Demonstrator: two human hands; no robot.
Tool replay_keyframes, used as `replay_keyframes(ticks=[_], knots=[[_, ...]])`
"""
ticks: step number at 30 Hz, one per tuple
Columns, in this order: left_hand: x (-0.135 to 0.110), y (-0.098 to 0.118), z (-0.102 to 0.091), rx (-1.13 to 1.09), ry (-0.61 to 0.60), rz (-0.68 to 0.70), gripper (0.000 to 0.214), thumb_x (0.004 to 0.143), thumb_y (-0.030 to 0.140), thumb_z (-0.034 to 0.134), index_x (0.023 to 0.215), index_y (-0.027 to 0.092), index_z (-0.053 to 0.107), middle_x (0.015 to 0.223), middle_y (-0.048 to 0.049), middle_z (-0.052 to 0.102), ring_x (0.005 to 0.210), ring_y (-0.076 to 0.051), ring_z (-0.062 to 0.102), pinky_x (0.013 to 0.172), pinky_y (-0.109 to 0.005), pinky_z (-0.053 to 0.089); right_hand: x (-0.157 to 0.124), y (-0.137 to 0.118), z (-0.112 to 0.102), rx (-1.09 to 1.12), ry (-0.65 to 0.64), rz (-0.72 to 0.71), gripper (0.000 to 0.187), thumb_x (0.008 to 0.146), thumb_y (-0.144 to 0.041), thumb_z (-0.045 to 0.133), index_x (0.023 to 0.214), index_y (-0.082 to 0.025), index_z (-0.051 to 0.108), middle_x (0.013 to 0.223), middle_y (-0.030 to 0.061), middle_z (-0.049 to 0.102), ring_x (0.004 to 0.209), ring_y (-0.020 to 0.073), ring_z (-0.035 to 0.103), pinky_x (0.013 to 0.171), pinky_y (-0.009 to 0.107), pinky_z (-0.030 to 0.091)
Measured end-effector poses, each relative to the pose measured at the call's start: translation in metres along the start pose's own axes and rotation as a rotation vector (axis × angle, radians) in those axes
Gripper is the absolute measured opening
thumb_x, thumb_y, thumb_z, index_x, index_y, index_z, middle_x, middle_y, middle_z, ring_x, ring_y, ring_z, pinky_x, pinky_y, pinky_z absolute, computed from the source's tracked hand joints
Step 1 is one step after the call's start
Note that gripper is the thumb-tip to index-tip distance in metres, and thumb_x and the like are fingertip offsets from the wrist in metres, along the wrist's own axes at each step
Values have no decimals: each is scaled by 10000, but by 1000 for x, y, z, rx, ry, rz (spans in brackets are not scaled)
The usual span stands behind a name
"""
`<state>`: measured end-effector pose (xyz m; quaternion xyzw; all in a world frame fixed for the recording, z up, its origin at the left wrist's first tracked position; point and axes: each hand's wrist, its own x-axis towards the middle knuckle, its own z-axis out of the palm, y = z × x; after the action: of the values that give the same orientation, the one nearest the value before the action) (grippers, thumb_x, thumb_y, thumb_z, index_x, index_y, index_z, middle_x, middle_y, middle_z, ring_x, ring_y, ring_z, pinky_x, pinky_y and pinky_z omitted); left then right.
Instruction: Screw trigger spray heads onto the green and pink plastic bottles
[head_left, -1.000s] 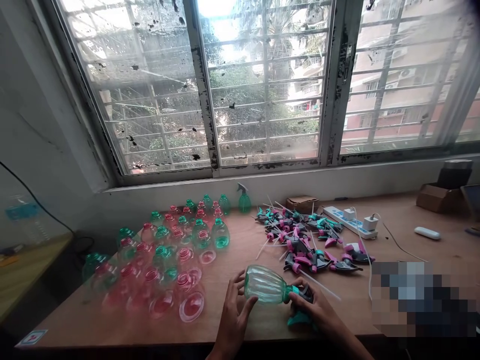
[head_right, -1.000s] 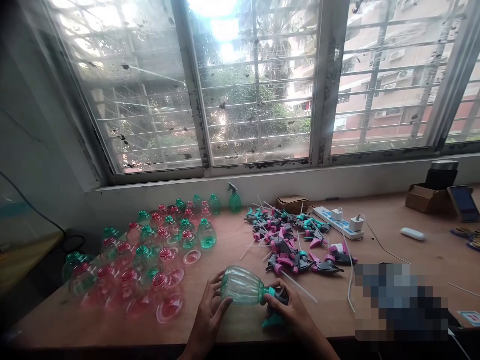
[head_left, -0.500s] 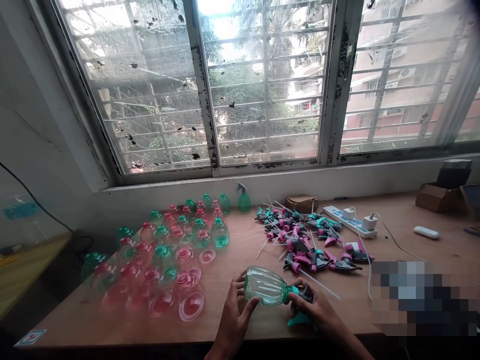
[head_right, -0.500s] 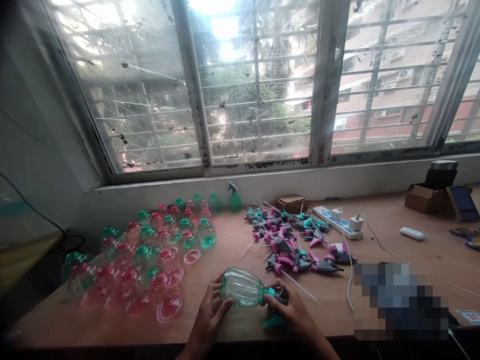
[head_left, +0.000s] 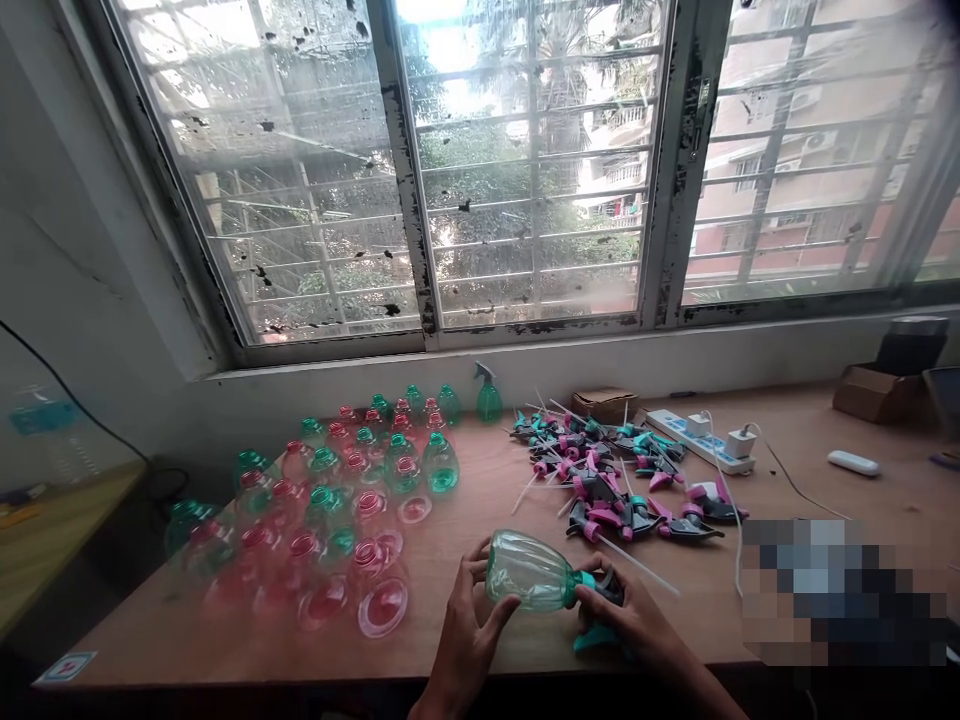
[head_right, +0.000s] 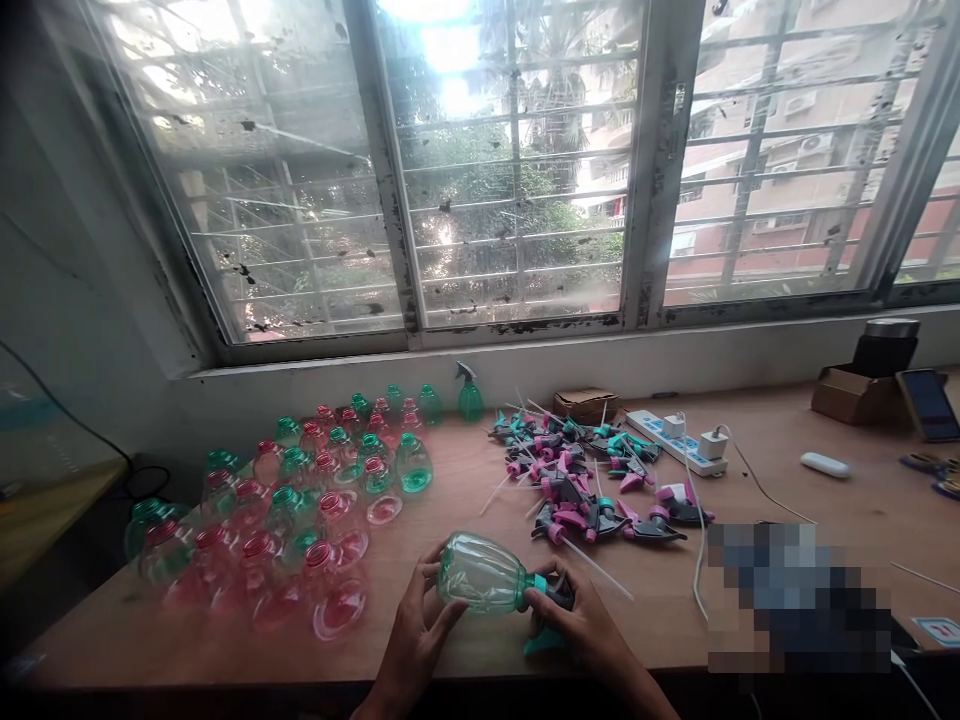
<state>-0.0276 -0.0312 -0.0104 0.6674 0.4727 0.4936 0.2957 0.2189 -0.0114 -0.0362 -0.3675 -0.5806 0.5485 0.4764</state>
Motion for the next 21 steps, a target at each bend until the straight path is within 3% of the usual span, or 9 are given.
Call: replay_keyframes(ticks=[5, 11, 14, 18, 21], knots=[[1, -3, 0, -22, -45, -61, 357, 850, 408, 689, 1136, 215, 595, 1188, -118, 717, 1170, -325, 646, 1044, -497, 467, 1, 1, -1, 51, 18, 10, 288, 861, -455, 695, 931, -199, 584, 645, 19, 753, 594, 200, 683, 583, 301, 522], [1, -13, 2, 58, 2, 66, 491, 853, 310, 683, 1318, 276, 528, 1414, -82, 578, 1374, -305, 470, 1160, -508, 342, 4, 3, 0, 180, 53, 12, 308, 849, -478, 702, 885, -203, 567, 685, 17, 747, 592, 199, 697, 586, 316, 546], [0, -8, 1, 33, -15, 3, 513, 800, 338, 748, 1263, 243, 547, 1439, -112, 553, 1397, -322, 436, 1173, -505, 312, 3, 4, 1, 185, 28, 23, 316, 832, -457, 732, 905, -204, 557, 715, 13, 735, 620, 200, 701, 600, 324, 553], [1, 3, 0, -106, -76, -144, 379, 866, 450, 659, 1123, 189, 561, 1232, -164, 694, 1209, -343, 623, 1018, -474, 485, 0, 4, 2, 95, -12, 11, 328, 815, -438, 759, 929, -199, 565, 687, 7, 720, 640, 197, 687, 616, 327, 549], [1, 7, 0, -147, -93, -163, 353, 902, 461, 608, 1111, 185, 539, 1166, -157, 721, 1092, -310, 693, 925, -412, 545, 1, 3, 2, 49, -9, 13, 341, 820, -453, 746, 962, -194, 576, 702, 20, 733, 661, 207, 691, 635, 346, 555]])
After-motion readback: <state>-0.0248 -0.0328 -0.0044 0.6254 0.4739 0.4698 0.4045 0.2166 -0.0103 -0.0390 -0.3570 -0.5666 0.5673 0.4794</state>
